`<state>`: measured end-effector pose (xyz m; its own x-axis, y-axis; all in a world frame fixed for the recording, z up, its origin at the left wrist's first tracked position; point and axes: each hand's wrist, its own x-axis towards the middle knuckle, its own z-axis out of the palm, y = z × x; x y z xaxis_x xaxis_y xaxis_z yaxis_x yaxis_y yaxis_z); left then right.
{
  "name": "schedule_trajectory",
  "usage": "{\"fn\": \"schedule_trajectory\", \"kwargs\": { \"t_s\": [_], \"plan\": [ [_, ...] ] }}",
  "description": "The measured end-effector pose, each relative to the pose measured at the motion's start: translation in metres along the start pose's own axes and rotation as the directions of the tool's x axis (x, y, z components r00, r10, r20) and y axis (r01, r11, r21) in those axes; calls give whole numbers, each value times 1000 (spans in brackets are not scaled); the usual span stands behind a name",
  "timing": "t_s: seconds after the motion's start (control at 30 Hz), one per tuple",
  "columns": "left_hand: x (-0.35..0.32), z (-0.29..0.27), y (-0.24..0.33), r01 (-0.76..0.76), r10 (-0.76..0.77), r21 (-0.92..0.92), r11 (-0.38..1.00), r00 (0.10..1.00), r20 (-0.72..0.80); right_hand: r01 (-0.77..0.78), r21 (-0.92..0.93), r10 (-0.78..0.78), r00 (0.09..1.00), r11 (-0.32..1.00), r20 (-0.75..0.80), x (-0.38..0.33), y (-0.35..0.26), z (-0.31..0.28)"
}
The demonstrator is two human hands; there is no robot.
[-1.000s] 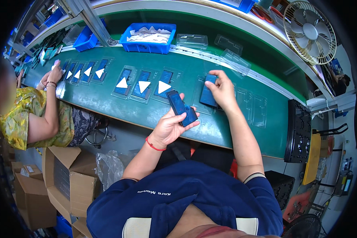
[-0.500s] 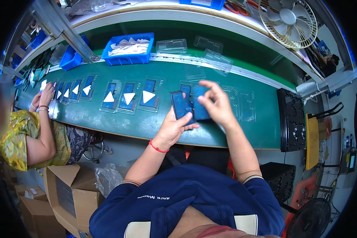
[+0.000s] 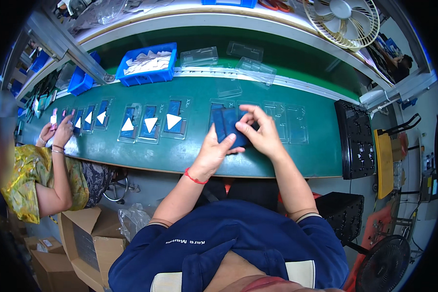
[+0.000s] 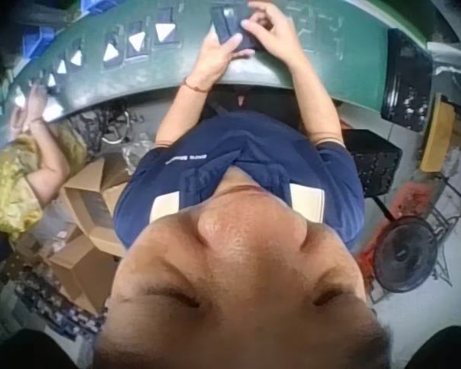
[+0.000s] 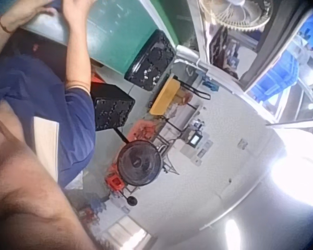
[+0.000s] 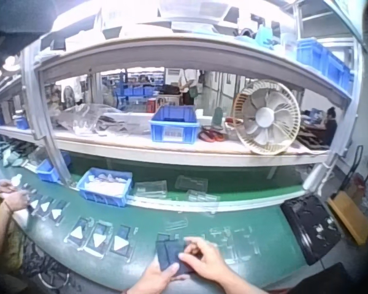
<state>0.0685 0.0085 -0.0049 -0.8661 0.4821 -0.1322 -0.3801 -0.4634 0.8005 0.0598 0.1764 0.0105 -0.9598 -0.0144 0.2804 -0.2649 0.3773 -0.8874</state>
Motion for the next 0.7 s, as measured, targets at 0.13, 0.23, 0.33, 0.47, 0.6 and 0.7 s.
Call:
{"fn": "schedule_trajectory", "kwargs": {
  "t_s": [0.13, 0.23, 0.33, 0.47, 0.6, 0.7],
  "plan": [
    [13, 20, -9, 23, -28, 45, 999, 995, 97, -35, 258, 74, 987, 965, -141, -14, 7, -11],
    [22, 21, -1, 130, -137, 84, 988, 987, 83, -128, 84, 148, 934, 988, -326, -15, 6, -54],
    [37, 21, 8, 86, -97, 115, 990, 991, 93, -238, -406, 127, 951, 882, -282, -22, 34, -77],
    [58, 33, 23, 73, -84, 120, 990, 992, 91, -154, -631, 4, 973, 760, -232, -36, 37, -62],
    [75, 32, 24, 48, -63, 141, 989, 992, 109, -107, -649, -109, 953, 753, -283, -31, 31, -52],
    [79, 28, 10, 60, -87, 180, 982, 985, 149, -76, -494, -64, 963, 866, -261, -18, 14, -48]
  ]
}}
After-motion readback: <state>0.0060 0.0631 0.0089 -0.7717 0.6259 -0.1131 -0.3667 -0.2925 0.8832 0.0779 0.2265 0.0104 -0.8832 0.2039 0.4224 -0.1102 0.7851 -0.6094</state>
